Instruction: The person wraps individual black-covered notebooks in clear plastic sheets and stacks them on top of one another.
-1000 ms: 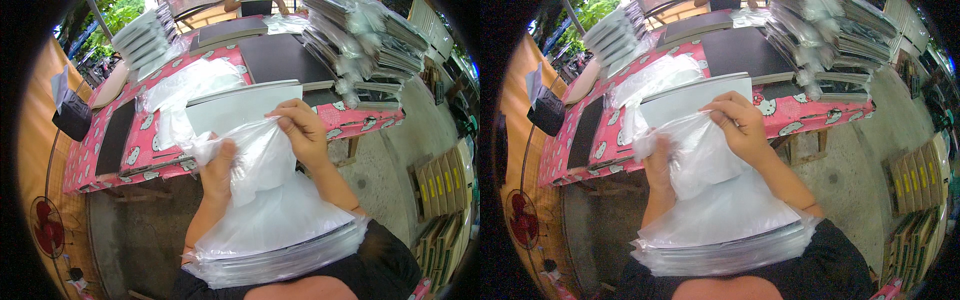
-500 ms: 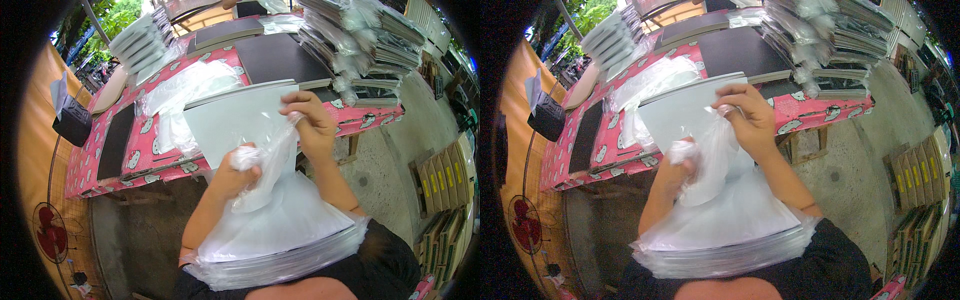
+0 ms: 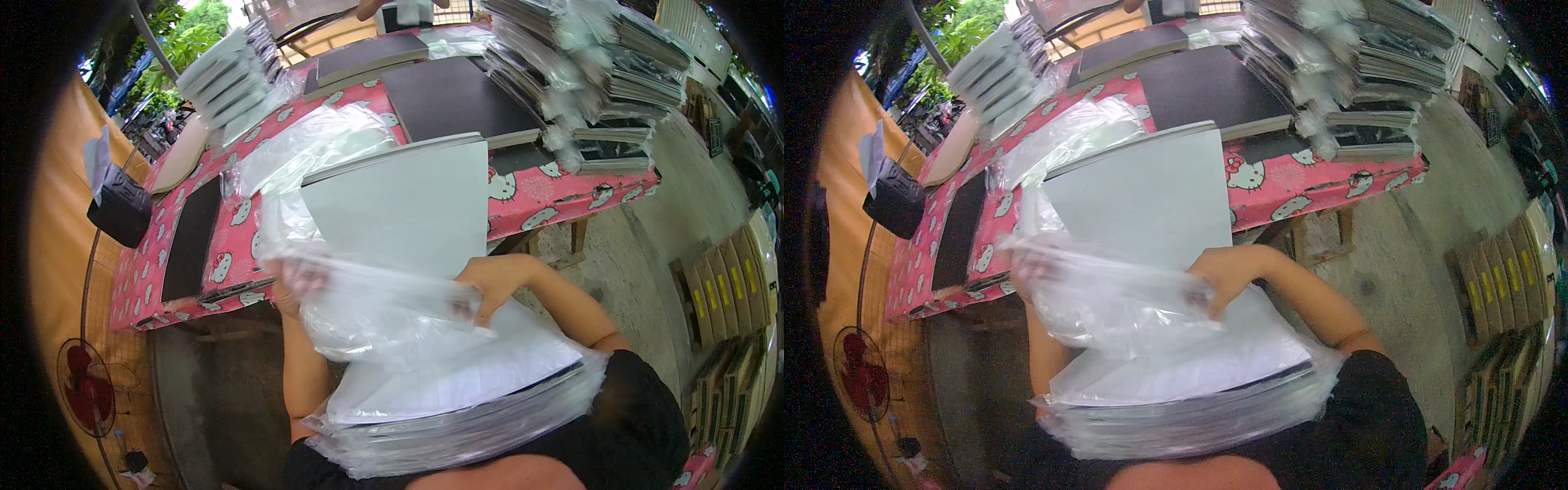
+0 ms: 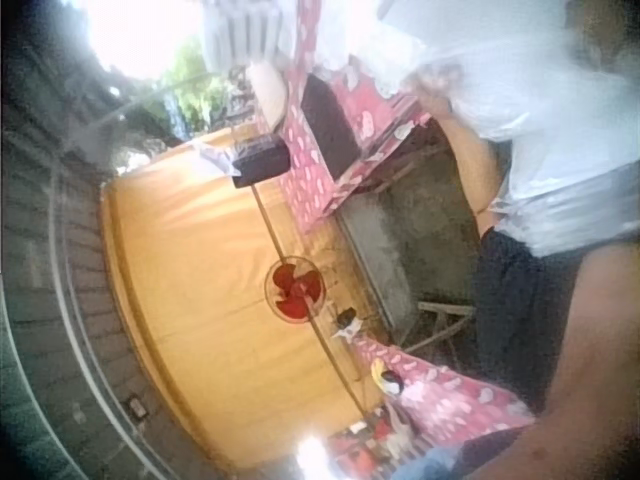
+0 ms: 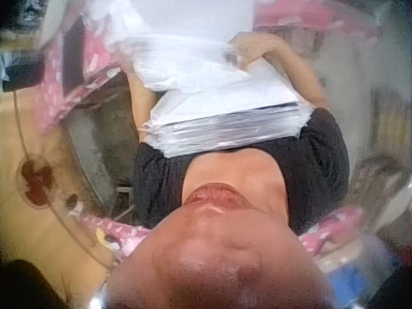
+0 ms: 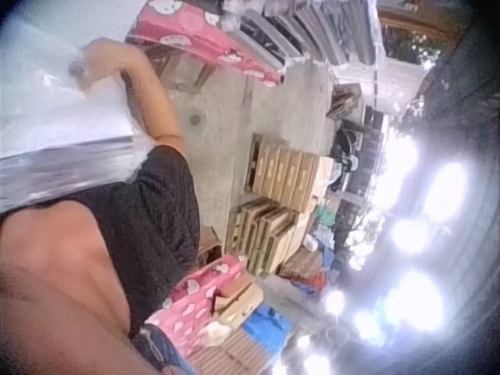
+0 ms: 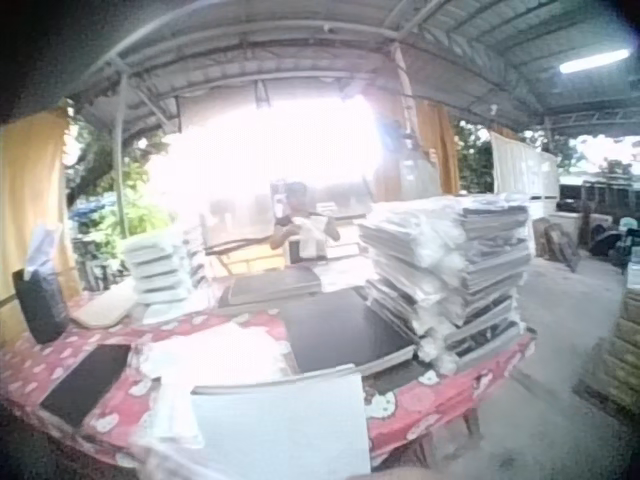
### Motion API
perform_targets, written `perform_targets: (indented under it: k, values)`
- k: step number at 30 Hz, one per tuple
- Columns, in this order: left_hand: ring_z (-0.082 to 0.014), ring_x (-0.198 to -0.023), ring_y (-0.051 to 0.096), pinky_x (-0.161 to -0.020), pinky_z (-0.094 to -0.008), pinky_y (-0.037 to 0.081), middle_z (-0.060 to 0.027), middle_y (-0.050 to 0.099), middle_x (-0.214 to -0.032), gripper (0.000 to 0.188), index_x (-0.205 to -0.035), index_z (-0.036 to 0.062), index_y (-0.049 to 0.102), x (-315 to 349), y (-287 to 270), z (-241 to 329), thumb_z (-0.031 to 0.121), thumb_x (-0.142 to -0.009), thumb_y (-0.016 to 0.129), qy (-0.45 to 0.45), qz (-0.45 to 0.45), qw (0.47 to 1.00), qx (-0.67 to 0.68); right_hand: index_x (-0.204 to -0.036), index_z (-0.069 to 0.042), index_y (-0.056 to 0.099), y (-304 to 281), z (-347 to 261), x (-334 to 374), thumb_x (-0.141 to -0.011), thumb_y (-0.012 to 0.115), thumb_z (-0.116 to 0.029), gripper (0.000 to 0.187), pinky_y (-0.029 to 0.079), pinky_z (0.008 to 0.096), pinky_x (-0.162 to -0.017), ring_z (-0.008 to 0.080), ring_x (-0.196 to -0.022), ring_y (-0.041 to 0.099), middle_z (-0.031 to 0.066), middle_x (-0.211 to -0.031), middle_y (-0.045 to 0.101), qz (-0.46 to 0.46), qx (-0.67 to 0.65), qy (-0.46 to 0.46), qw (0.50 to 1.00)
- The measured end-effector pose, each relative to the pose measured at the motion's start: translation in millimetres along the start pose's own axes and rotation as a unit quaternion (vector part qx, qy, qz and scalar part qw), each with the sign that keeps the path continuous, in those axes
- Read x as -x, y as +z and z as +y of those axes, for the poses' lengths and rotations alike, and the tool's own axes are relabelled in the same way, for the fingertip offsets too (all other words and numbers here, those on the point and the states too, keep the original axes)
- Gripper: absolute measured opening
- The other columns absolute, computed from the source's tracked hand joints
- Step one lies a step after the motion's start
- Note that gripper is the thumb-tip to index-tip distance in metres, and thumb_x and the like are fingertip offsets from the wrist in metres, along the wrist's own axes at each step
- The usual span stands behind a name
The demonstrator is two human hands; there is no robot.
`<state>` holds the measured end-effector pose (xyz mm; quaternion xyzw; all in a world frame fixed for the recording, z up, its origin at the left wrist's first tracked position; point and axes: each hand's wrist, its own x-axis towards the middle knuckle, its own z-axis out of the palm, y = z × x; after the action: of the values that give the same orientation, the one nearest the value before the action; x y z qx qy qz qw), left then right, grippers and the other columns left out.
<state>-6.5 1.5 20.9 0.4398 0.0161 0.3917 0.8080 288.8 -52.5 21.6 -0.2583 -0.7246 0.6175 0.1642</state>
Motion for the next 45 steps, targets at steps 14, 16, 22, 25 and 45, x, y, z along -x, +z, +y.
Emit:
perform_targets:
  k: [14,16,22,25,45]
  values:
    - [-0.0130,-0.078,0.055,-0.066,-0.0249,0.046,-0.0056,0.059,-0.086,0.027,-0.093,0.0056,0.058,5.5,-22.2,13.9,0.028,-0.078,0.057,-0.057,0.114,0.961,-0.247,-0.109,-0.007,0.047,-43.4,43.2,29.3,-0.071,0.065,-0.014,0.042,0.045,0.0255,-0.070,0.0173,-0.077,0.056,0.0064,-0.088,0.058,0.378,-0.222,-0.093,0.894]
    - [-0.0124,-0.076,0.055,-0.065,-0.0243,0.045,-0.0059,0.059,-0.085,0.026,-0.092,0.0052,0.058,-8.7,-10.5,14.4,0.028,-0.078,0.057,0.080,0.226,0.970,-0.030,-0.112,-0.008,0.044,-30.7,3.3,15.5,-0.071,0.065,-0.016,0.046,0.045,0.0259,-0.069,0.0180,-0.077,0.056,0.0069,-0.090,0.057,0.418,-0.023,-0.097,0.903]
    - [-0.0107,-0.071,0.054,-0.064,-0.0228,0.044,-0.0069,0.059,-0.084,0.024,-0.087,0.0040,0.059,-12.2,15.5,18.8,0.026,-0.079,0.057,0.057,0.500,0.804,-0.317,-0.123,-0.007,0.037,-19.9,-19.2,-3.1,-0.065,0.065,-0.013,0.065,0.042,0.0302,-0.061,0.0159,-0.072,0.055,0.0119,-0.090,0.059,0.568,0.354,-0.041,0.742]
    - [-0.0088,-0.068,0.050,-0.066,-0.0200,0.040,-0.0044,0.055,-0.079,0.025,-0.092,0.0032,0.057,8.2,69.7,37.8,0.025,-0.080,0.057,0.236,0.208,0.772,-0.553,-0.114,-0.004,0.047,-17.9,-13.5,35.5,-0.067,0.063,-0.014,0.051,0.042,0.0285,-0.059,0.0157,-0.067,0.056,0.0111,-0.088,0.060,0.527,0.346,-0.173,0.757]
    - [-0.0165,-0.076,0.052,-0.071,-0.0280,0.043,-0.0086,0.053,-0.094,0.053,-0.115,0.0028,0.044,192.7,-177.9,-120.6,0.045,-0.083,0.044,-0.160,0.606,0.763,-0.158,-0.082,-0.003,0.054,38.3,301.4,29.0,-0.066,0.061,-0.001,0.018,0.045,0.0282,-0.058,0.0128,-0.069,0.056,0.0051,-0.079,0.058,0.507,-0.293,0.176,0.791]
